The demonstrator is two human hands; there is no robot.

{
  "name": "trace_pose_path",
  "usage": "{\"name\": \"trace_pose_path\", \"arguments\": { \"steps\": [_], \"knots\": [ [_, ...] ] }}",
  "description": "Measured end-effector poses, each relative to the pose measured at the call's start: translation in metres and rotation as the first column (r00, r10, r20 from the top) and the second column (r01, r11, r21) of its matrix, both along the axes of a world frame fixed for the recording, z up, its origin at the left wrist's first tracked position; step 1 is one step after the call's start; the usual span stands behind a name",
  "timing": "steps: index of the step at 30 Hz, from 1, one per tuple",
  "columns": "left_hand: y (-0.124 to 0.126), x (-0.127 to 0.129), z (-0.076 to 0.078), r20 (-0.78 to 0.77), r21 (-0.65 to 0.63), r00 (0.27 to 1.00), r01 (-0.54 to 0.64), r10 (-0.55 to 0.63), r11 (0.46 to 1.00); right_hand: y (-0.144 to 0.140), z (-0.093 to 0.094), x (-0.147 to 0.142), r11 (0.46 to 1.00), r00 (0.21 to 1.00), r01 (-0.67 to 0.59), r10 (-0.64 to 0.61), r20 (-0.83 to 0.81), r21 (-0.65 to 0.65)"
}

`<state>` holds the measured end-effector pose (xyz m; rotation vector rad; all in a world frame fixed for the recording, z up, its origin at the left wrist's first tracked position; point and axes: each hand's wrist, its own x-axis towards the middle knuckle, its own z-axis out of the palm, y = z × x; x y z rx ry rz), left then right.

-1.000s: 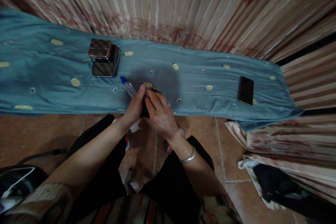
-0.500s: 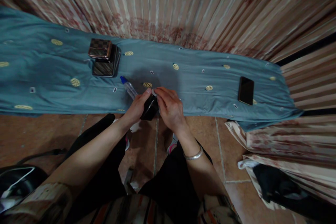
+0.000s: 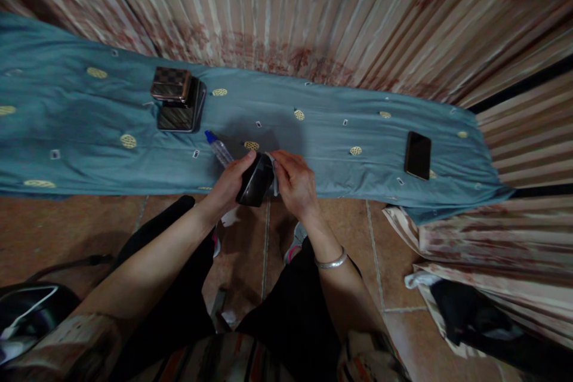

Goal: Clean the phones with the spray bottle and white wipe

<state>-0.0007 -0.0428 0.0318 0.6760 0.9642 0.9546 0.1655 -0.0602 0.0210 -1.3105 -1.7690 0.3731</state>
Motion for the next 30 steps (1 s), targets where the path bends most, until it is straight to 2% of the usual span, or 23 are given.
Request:
{"name": "trace_pose_path", "arguments": {
  "steps": [5,9,12,18,30],
  "knots": [
    [0.001,0.001,-0.004,0.081,-0.027,0.996,-0.035,0.038,0.999,0.000,0.003,-0.004,0.998,0.996,0.020,-0.025,-0.088,-0.056],
    [0.003,0.003,-0.003,0.165,-0.116,0.984,-0.042,0.061,0.992,0.000,0.002,-0.006,0.989,0.978,0.018,-0.048,-0.201,-0.149],
    [0.004,0.004,0.001,0.213,-0.188,0.974,-0.039,0.080,0.981,0.000,-0.002,-0.008,0.981,0.972,0.025,-0.069,-0.224,-0.194],
    [0.007,0.003,0.010,0.248,-0.278,0.959,-0.066,0.138,0.958,-0.003,-0.009,-0.014,0.986,0.978,0.082,-0.108,-0.180,-0.147],
    [0.010,-0.001,0.023,0.261,-0.354,0.943,-0.104,0.205,0.930,-0.010,-0.007,-0.019,0.994,0.991,0.063,-0.073,-0.109,-0.091]
  ]
}}
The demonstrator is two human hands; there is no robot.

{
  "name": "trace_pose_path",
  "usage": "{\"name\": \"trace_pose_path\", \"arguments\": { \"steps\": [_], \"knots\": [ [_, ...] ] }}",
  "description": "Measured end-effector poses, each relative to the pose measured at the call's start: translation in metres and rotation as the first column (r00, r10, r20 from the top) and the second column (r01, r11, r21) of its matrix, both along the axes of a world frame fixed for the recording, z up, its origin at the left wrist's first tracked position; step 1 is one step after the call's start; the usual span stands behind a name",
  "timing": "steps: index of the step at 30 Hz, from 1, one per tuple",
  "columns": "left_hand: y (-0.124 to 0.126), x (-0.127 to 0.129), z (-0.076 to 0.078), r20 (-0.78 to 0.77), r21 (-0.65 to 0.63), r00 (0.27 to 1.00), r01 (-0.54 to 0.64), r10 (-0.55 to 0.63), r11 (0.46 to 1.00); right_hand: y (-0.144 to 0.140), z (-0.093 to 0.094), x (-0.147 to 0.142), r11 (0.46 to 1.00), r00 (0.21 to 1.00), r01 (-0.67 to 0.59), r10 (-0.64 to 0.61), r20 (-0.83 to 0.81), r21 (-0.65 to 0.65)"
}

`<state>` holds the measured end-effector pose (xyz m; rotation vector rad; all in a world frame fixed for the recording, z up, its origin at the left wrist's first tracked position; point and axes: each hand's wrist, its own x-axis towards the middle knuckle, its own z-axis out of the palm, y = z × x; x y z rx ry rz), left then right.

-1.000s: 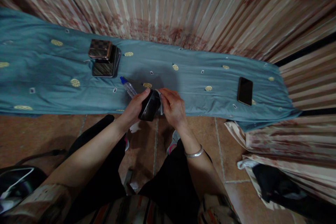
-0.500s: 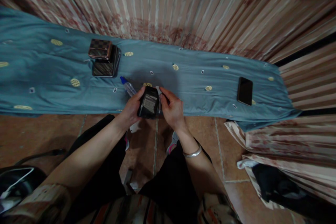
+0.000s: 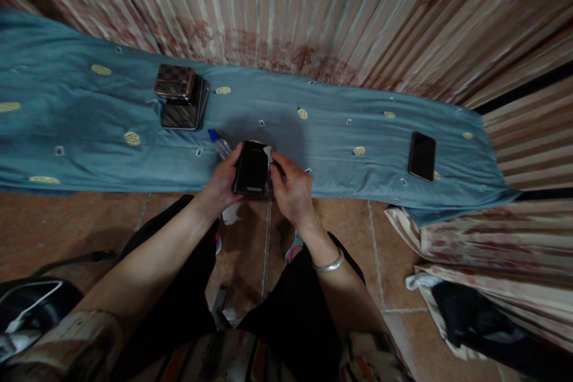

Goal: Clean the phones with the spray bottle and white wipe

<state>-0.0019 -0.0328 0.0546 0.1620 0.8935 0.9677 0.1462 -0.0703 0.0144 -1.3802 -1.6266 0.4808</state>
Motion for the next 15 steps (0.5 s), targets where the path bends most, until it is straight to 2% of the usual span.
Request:
{"name": "trace_pose_path", "arguments": {
  "steps": [9,15],
  "knots": [
    [0.007,-0.008,0.000,0.016,0.010,1.000,0.015,-0.015,1.000,-0.009,0.005,-0.008,0.998,0.996,-0.068,0.068,0.050,0.010],
    [0.013,-0.018,0.000,0.022,0.027,0.999,-0.025,0.025,0.999,-0.017,0.015,-0.013,0.991,0.992,-0.121,0.119,0.042,0.058]
  ]
}}
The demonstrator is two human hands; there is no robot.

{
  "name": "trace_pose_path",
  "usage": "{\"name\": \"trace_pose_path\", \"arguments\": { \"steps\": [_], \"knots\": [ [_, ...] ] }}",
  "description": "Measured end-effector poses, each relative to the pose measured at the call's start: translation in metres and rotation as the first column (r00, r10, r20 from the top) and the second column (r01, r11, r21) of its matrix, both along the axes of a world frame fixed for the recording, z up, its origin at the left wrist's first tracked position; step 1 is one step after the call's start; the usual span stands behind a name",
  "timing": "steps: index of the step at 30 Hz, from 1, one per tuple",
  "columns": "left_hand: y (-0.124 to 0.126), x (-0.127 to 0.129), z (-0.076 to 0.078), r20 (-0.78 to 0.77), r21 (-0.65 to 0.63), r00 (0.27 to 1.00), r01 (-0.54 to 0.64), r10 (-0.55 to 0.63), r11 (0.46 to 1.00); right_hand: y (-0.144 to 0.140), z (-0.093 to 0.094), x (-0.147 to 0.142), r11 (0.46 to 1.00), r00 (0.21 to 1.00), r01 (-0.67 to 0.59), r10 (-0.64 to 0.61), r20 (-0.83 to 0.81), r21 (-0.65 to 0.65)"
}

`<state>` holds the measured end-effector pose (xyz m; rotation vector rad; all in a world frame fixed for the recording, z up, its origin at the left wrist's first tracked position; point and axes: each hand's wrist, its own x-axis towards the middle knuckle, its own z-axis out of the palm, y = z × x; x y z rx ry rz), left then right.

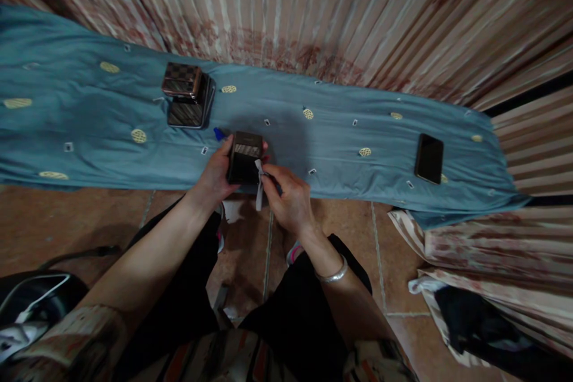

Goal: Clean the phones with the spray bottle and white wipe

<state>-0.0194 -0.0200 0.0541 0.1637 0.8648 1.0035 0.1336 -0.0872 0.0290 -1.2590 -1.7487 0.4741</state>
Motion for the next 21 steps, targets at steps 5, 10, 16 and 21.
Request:
{"name": "trace_pose_path", "arguments": {
  "steps": [5,10,16,21],
  "knots": [
    [0.006,-0.003,-0.008,0.029,0.007,0.999,-0.040,0.039,0.999,-0.004,0.007,0.001,0.999,0.996,-0.032,0.028,0.081,0.039],
    [0.006,0.001,-0.007,0.033,-0.024,0.996,-0.086,0.087,0.996,-0.005,0.009,-0.002,0.977,0.974,-0.093,0.049,0.221,0.193],
    [0.003,0.004,-0.002,0.024,-0.060,0.995,-0.098,0.099,0.993,-0.004,0.007,-0.005,0.960,0.947,-0.123,0.038,0.319,0.250],
    [0.002,0.008,-0.006,0.028,-0.071,0.998,-0.061,0.063,0.996,-0.007,0.006,-0.012,0.948,0.933,-0.161,0.056,0.357,0.274]
  ]
}}
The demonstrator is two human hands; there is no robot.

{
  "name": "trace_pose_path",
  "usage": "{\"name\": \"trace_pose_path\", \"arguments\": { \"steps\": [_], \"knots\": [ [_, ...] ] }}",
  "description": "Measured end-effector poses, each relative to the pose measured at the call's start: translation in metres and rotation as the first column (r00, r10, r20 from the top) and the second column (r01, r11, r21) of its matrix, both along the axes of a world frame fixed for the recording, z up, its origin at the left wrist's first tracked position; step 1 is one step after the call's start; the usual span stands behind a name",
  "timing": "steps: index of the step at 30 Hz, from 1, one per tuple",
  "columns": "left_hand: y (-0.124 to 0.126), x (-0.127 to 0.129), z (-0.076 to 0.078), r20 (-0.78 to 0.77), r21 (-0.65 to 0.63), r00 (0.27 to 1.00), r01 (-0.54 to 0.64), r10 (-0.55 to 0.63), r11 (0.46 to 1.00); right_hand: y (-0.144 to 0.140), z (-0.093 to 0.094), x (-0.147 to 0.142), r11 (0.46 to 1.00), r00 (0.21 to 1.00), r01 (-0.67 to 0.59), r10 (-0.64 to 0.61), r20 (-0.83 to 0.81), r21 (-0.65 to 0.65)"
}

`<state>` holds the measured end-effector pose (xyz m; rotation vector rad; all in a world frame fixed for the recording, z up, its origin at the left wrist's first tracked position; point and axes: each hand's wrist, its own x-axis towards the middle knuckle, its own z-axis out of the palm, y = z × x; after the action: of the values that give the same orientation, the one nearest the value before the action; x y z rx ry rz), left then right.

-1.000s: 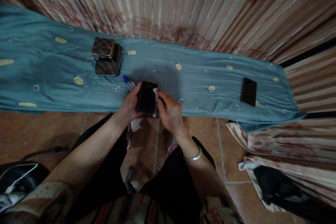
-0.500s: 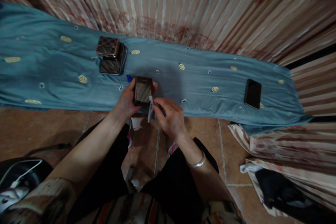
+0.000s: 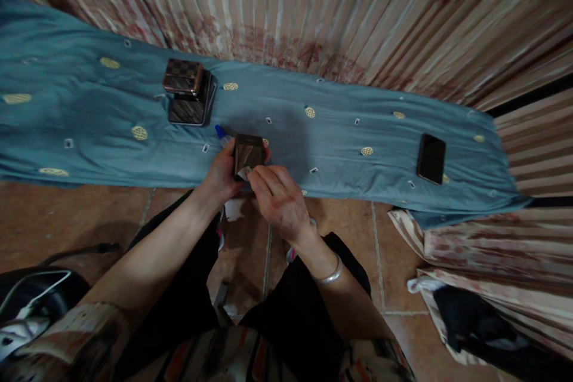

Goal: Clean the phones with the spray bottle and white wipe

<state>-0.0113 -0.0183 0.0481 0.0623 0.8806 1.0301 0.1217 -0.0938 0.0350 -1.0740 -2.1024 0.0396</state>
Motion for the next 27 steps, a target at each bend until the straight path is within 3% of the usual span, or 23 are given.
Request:
{"name": "trace_pose_path", "arguments": {
  "steps": [9,17,21,27],
  "knots": [
    [-0.002,0.010,0.006,0.025,-0.069,0.999,0.038,-0.037,0.997,-0.003,0.000,-0.010,0.998,0.998,-0.056,0.056,0.013,0.026],
    [-0.001,-0.002,-0.001,-0.036,0.053,0.999,0.003,-0.001,0.999,0.002,-0.001,-0.002,0.999,1.000,-0.014,0.014,-0.020,0.037],
    [-0.004,0.000,0.000,-0.021,0.056,0.999,0.026,-0.025,0.998,0.002,0.001,-0.002,0.996,0.999,-0.027,0.030,-0.027,0.081],
    [-0.009,0.006,0.001,0.014,0.076,0.998,0.064,-0.065,0.995,0.007,0.000,0.001,1.000,0.999,-0.015,0.014,-0.046,-0.016]
  ]
}}
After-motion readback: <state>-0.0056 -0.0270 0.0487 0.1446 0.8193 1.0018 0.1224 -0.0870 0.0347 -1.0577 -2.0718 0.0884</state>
